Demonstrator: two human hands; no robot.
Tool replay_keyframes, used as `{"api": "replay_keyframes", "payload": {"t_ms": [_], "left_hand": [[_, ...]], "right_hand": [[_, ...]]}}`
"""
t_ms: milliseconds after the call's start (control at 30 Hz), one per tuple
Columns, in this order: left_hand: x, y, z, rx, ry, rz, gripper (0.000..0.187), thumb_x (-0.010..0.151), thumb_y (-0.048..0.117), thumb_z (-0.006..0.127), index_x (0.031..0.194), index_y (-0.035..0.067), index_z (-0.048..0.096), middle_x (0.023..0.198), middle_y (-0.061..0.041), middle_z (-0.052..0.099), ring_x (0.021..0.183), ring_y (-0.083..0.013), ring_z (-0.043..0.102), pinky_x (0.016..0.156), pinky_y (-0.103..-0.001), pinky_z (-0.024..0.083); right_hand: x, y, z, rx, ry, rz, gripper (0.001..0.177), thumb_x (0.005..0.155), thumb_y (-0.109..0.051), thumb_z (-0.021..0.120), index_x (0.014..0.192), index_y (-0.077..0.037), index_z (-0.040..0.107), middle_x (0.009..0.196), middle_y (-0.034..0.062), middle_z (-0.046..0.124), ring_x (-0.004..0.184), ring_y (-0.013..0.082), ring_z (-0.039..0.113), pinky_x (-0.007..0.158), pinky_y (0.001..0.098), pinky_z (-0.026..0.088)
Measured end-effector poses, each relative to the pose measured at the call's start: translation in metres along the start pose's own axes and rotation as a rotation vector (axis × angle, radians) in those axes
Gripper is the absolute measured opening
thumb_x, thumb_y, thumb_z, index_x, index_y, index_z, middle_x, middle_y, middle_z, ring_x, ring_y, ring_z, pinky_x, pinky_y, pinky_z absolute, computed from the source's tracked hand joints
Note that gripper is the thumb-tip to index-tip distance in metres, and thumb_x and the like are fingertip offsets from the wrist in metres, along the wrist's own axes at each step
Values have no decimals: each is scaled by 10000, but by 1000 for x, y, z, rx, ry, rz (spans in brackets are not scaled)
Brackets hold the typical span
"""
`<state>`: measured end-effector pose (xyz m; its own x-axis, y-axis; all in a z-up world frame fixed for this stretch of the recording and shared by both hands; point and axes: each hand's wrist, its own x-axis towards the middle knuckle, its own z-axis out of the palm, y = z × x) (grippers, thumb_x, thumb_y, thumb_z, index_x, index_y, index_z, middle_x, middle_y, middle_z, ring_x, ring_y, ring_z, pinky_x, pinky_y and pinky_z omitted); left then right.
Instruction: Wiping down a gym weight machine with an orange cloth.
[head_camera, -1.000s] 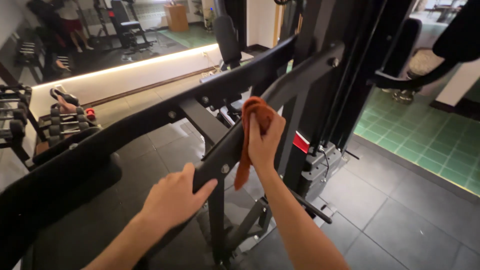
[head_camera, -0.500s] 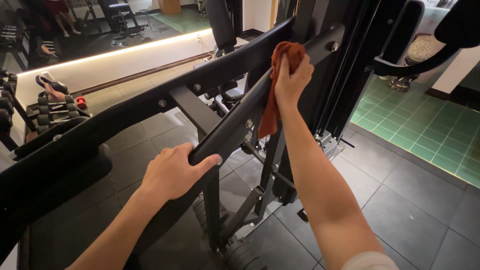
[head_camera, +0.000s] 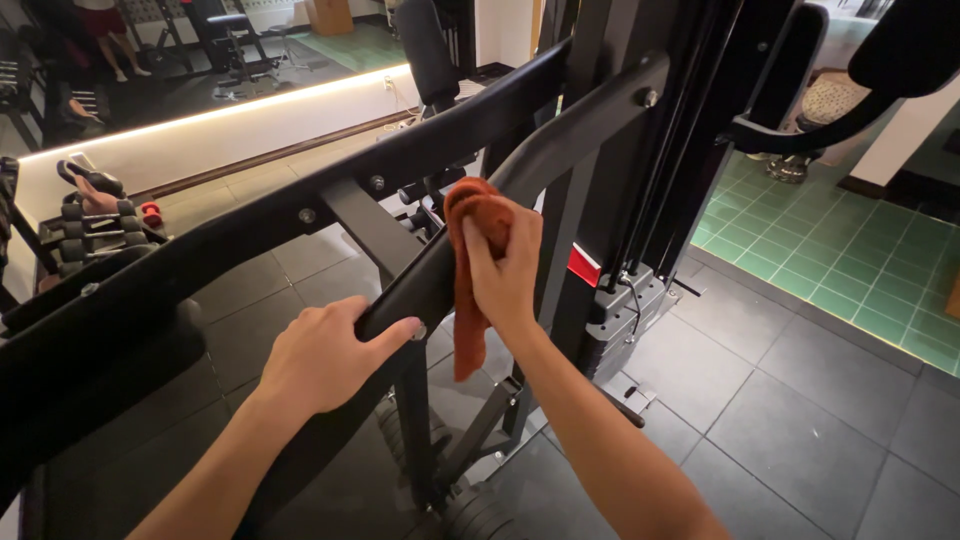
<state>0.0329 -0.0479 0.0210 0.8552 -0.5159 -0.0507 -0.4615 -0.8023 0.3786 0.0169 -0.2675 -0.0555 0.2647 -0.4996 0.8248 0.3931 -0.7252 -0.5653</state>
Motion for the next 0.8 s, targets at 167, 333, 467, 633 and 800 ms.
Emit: {"api": "replay_keyframes", "payload": {"t_ms": [167, 333, 467, 633, 800], "left_hand": [[-2, -2, 1, -7, -9, -12, 679, 795, 725, 600, 935, 74, 735, 751, -135, 744, 774, -300, 756, 752, -449, 572], [-1, -5, 2, -37, 47, 16, 666, 782, 710, 631, 875, 57, 727, 723, -148, 725, 752, -317, 729, 725, -453, 552], [-1, -7, 2, -70, 54, 32, 660, 769, 697, 648, 844, 46, 726, 702, -155, 719, 726, -320, 722, 708, -453, 545], [-3, -1, -1, -81, 25, 6, 651, 782, 705, 657, 859, 63, 732, 695, -152, 727, 717, -312, 735, 711, -448, 550], [-1, -2, 2, -94, 30, -6, 632, 791, 700, 686, 900, 81, 753, 712, -142, 747, 738, -308, 750, 717, -444, 558]], "right_hand": [[41, 53, 5, 84, 89, -13, 276, 994, -116, 716, 1236, -44, 605, 1167, 114, 598, 1099, 245, 641, 973, 348, 514], [124, 155, -8, -33, 239, -120, 313, 1017, -135, 719, 1289, -31, 603, 1198, 152, 600, 1148, 297, 627, 1018, 385, 500], [184, 218, -29, -451, 353, -335, 375, 1015, -214, 748, 1303, -28, 595, 1219, 172, 622, 1176, 379, 578, 1038, 465, 443], [222, 239, -56, -554, 399, -285, 378, 1037, -267, 738, 1308, -40, 606, 1231, 214, 633, 1126, 418, 580, 966, 493, 461], [214, 242, -47, -451, 359, -37, 559, 994, -357, 722, 1408, -35, 528, 1188, 240, 606, 1113, 420, 616, 959, 493, 495]]}}
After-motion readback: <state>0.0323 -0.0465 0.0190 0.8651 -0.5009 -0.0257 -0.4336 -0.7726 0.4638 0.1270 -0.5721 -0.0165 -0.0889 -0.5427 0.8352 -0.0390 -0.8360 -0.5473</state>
